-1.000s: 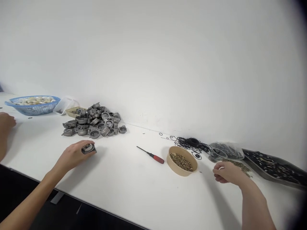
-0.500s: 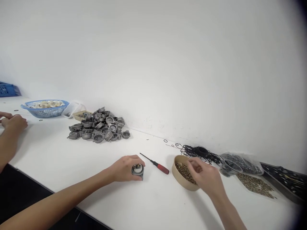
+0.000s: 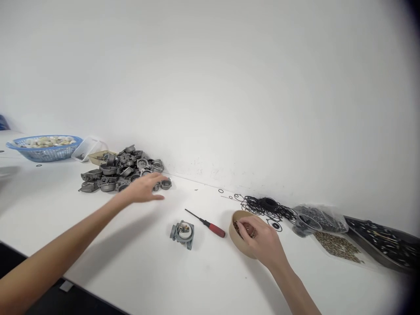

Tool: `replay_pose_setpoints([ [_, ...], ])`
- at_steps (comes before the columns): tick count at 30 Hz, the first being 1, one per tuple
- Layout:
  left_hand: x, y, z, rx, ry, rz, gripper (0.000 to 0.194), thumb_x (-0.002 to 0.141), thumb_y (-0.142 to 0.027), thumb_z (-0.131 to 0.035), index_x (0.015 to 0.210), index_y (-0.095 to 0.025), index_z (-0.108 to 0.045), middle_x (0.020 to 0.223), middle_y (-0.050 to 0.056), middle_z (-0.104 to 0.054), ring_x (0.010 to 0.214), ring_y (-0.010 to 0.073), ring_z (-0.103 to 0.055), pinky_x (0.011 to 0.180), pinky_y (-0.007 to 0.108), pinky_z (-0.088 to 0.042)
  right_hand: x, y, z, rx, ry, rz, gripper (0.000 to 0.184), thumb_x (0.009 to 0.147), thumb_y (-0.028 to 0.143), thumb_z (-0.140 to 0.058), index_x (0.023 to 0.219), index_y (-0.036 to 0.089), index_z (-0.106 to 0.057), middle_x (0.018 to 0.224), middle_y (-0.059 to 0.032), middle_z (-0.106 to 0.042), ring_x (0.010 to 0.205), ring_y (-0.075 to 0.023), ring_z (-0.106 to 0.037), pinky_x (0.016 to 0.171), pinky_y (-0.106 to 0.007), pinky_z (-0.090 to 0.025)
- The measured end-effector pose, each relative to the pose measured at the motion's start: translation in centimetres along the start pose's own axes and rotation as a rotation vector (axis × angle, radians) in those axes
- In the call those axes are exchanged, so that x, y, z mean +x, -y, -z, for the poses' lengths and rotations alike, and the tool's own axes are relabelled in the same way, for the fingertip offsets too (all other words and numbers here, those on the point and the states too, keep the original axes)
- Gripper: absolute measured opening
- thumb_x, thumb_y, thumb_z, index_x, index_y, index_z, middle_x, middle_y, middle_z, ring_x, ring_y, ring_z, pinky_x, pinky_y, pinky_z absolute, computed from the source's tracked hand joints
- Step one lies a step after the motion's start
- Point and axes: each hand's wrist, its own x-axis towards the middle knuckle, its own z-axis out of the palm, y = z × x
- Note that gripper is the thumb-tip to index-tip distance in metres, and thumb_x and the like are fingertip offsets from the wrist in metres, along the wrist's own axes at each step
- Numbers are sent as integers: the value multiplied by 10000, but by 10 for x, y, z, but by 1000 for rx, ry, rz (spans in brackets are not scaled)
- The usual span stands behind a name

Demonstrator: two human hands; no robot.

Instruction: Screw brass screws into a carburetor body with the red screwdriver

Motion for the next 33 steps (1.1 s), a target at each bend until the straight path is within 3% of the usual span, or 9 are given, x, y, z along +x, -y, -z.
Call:
replay_pose_setpoints([
  [3, 10, 53, 12, 93, 42, 216, 867, 705, -472, -773, 1487, -203, -513, 1587, 210, -423, 1314, 469, -554, 1045, 534, -485, 2, -3, 1, 4, -6, 8, 227, 964, 373, -527, 866, 237, -680, 900, -35, -728, 715, -176, -666, 686, -313, -505],
  [7, 6, 88, -4, 151, 76, 328, 977, 674, -364, -789, 1561, -271, -391, 1547, 171, -489, 1206, 394, -645, 920, 408, -549, 3, -5, -2, 3, -19, -12, 223, 946, 367, -531, 842, 228, -671, 971, -40, -711, 659, -152, -654, 652, -309, -494],
  [9, 4, 92, -15, 169, 52, 317, 922, 763, -362, -780, 1574, -280, -350, 1561, 159, -463, 1199, 357, -641, 936, 422, -550, 3, -7, -4, 1, -26, -32, 223, 934, 373, -538, 835, 228, -675, 991, -40, -704, 645, -147, -651, 637, -309, -489],
  [13, 7, 91, -24, 155, -7, 266, 515, 992, -367, -652, 1452, -195, -495, 1428, 134, -551, 1157, 275, -637, 954, 479, -572, 4, -11, -4, 3, -14, -66, 235, 922, 385, -533, 837, 229, -687, 1037, -48, -695, 628, -139, -645, 628, -310, -495],
  [19, 9, 83, -7, 130, -82, 236, 409, 1003, -371, -641, 1352, -168, -574, 1364, 119, -591, 1169, 270, -628, 977, 489, -558, 9, -25, 3, -10, -3, -134, 260, 907, 416, -519, 816, 229, -676, 1062, -59, -682, 647, -151, -645, 657, -330, -502],
  [21, 6, 73, 3, 129, -95, 245, 492, 956, -410, -677, 1365, -167, -548, 1354, 135, -590, 1185, 298, -611, 986, 491, -533, 10, -30, 4, -25, -2, -157, 265, 904, 426, -513, 827, 229, -673, 1078, -66, -681, 660, -159, -639, 678, -345, -495],
  [24, 1, 45, 21, 105, -74, 237, 752, 771, -472, -764, 1393, -160, -477, 1292, 179, -620, 1181, 388, -600, 940, 448, -511, 10, -36, 3, -45, 28, -188, 270, 899, 430, -513, 840, 225, -678, 1102, -81, -686, 668, -171, -632, 685, -359, -488],
  [30, -10, -52, 47, -48, 201, 68, 833, 627, -602, -807, 1339, -291, -506, 1207, 83, -668, 962, 276, -692, 663, 284, -520, 10, -43, -1, -23, 218, -192, 271, 859, 354, -558, 955, 232, -780, 1058, -86, -760, 779, -226, -703, 675, -343, -530],
  [33, -12, -99, 51, -68, 319, 12, 818, 554, -573, -836, 1276, -309, -558, 1177, 70, -668, 947, 274, -691, 571, 262, -485, 9, -45, -1, -5, 302, -179, 284, 834, 295, -576, 989, 268, -812, 975, -59, -792, 755, -231, -718, 599, -313, -519],
])
